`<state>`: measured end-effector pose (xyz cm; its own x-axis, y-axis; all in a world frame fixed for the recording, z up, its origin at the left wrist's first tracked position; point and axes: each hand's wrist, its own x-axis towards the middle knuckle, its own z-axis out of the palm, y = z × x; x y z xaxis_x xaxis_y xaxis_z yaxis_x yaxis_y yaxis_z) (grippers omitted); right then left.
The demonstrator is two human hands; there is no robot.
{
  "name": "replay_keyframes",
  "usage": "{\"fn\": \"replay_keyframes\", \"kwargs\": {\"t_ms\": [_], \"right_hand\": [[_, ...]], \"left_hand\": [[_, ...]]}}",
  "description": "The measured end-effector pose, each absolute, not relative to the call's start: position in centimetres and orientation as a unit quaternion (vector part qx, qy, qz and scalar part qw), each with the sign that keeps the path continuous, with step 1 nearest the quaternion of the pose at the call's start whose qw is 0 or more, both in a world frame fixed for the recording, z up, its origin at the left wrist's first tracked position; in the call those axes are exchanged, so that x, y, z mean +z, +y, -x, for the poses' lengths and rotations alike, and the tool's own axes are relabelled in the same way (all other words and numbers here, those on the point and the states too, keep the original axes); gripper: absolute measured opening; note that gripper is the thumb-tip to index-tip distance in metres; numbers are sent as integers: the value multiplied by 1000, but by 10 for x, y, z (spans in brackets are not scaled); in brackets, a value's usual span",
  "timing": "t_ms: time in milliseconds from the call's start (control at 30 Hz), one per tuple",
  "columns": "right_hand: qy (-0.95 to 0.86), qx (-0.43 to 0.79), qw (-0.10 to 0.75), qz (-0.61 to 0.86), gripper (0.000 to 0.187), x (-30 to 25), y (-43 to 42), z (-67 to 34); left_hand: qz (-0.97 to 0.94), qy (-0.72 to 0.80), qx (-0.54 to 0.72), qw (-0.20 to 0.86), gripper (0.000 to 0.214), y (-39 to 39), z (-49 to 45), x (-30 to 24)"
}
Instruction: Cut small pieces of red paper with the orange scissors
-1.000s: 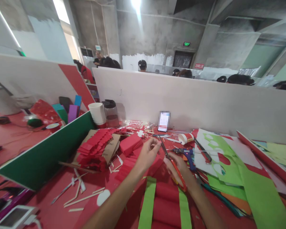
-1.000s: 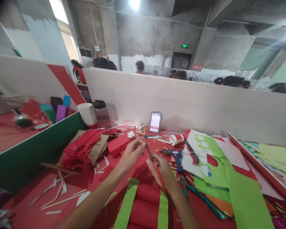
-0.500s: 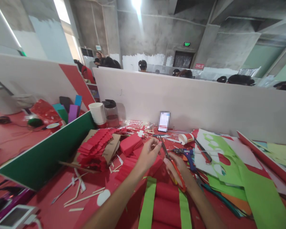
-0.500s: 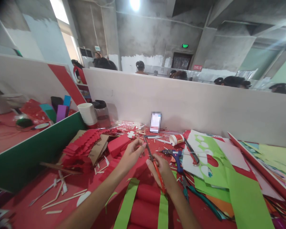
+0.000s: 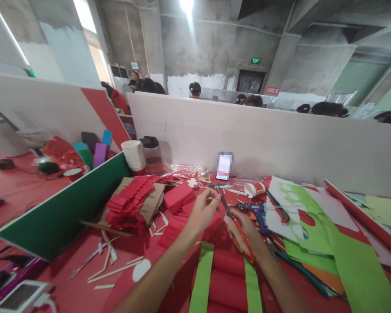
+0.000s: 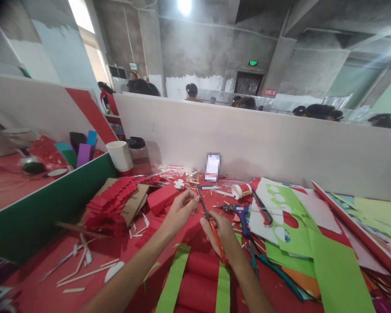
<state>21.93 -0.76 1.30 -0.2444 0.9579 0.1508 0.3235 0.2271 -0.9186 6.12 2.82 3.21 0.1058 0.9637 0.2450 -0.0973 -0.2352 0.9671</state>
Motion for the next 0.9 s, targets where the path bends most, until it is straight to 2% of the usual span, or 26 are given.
{"fn": "replay_keyframes", "kwargs": {"t_ms": [733, 900], "right_hand": [[-684, 412, 375, 471, 24, 21, -11, -221], [-698, 393, 370, 470, 25, 9, -3, -227]], "left_hand": [[-574, 386, 545, 473, 20, 29, -59, 33], [-584, 389, 536, 469, 19, 33, -57, 30]]}}
